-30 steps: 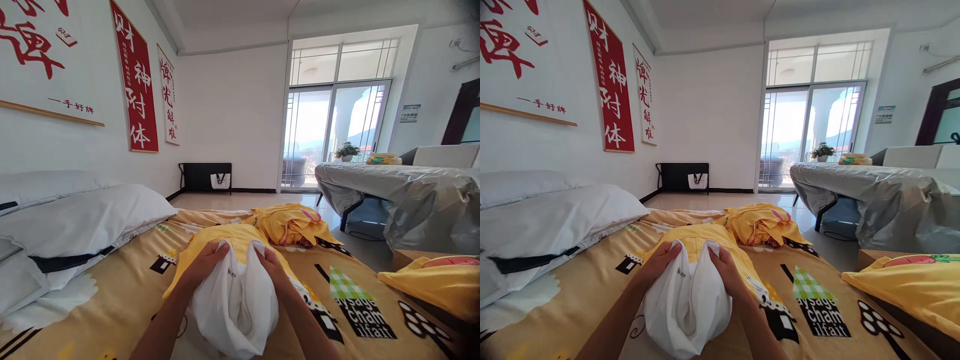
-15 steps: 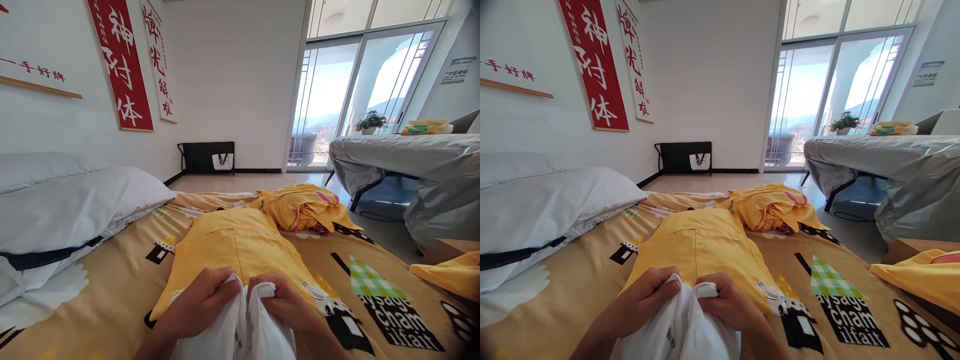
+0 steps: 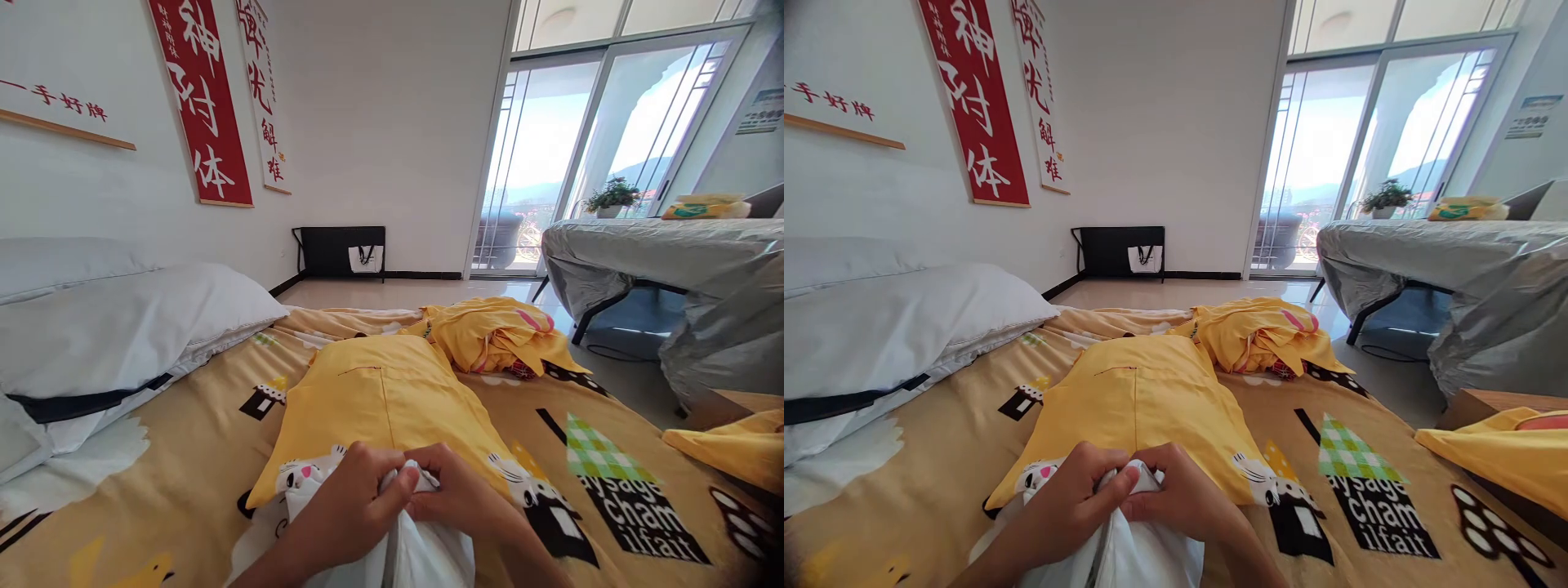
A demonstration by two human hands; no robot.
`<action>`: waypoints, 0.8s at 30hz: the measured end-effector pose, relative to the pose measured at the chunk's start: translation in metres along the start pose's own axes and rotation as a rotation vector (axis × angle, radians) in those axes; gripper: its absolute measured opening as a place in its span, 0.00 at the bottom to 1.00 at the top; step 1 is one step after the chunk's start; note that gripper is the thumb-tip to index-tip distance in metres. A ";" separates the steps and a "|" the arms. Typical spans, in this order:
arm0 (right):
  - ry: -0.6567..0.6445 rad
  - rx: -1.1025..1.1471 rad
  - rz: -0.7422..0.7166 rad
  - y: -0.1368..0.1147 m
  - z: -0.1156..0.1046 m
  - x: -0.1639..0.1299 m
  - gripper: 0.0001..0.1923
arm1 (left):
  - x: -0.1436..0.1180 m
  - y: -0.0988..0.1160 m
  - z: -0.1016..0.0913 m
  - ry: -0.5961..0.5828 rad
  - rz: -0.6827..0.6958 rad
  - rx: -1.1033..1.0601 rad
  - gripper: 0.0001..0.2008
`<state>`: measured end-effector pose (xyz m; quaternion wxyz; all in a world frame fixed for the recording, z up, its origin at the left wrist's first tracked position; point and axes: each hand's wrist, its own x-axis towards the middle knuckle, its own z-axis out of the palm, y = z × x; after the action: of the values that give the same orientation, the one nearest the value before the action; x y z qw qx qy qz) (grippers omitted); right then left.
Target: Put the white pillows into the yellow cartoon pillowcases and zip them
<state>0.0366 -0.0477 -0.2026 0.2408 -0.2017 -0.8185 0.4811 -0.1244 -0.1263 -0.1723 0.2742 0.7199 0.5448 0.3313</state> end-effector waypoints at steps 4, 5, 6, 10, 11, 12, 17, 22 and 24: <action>0.522 -0.548 -0.165 -0.029 0.002 -0.021 0.17 | 0.021 -0.013 0.001 0.051 -0.026 -0.281 0.20; 0.596 -0.678 -0.263 -0.033 0.007 -0.026 0.17 | 0.026 -0.018 0.002 0.062 -0.036 -0.354 0.20; 0.635 -0.797 -0.360 -0.035 0.015 -0.030 0.16 | 0.031 -0.022 0.004 0.071 -0.050 -0.419 0.20; 0.723 -1.171 -0.459 -0.021 0.058 -0.034 0.22 | 0.043 -0.034 0.014 0.103 -0.116 -0.573 0.21; 0.749 -1.228 -0.410 -0.015 0.069 -0.033 0.27 | 0.044 -0.035 0.016 0.098 -0.129 -0.584 0.21; 0.761 -1.267 -0.346 -0.008 0.077 -0.031 0.30 | 0.044 -0.036 0.018 0.078 -0.137 -0.585 0.21; 0.699 -1.273 -0.123 0.008 0.086 -0.027 0.28 | 0.042 -0.033 0.018 -0.091 -0.135 -0.464 0.20; 0.596 -1.243 -0.024 0.002 0.077 -0.027 0.12 | 0.031 -0.024 -0.004 -0.172 -0.049 -0.255 0.16; 0.523 -1.205 -0.042 0.000 0.075 -0.027 0.15 | 0.022 -0.019 -0.020 -0.206 0.012 -0.172 0.13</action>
<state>0.0140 -0.1150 -0.2395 0.2864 -0.3954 -0.8628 -0.1312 -0.1467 -0.0991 -0.1699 0.3872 0.7273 0.4791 0.3028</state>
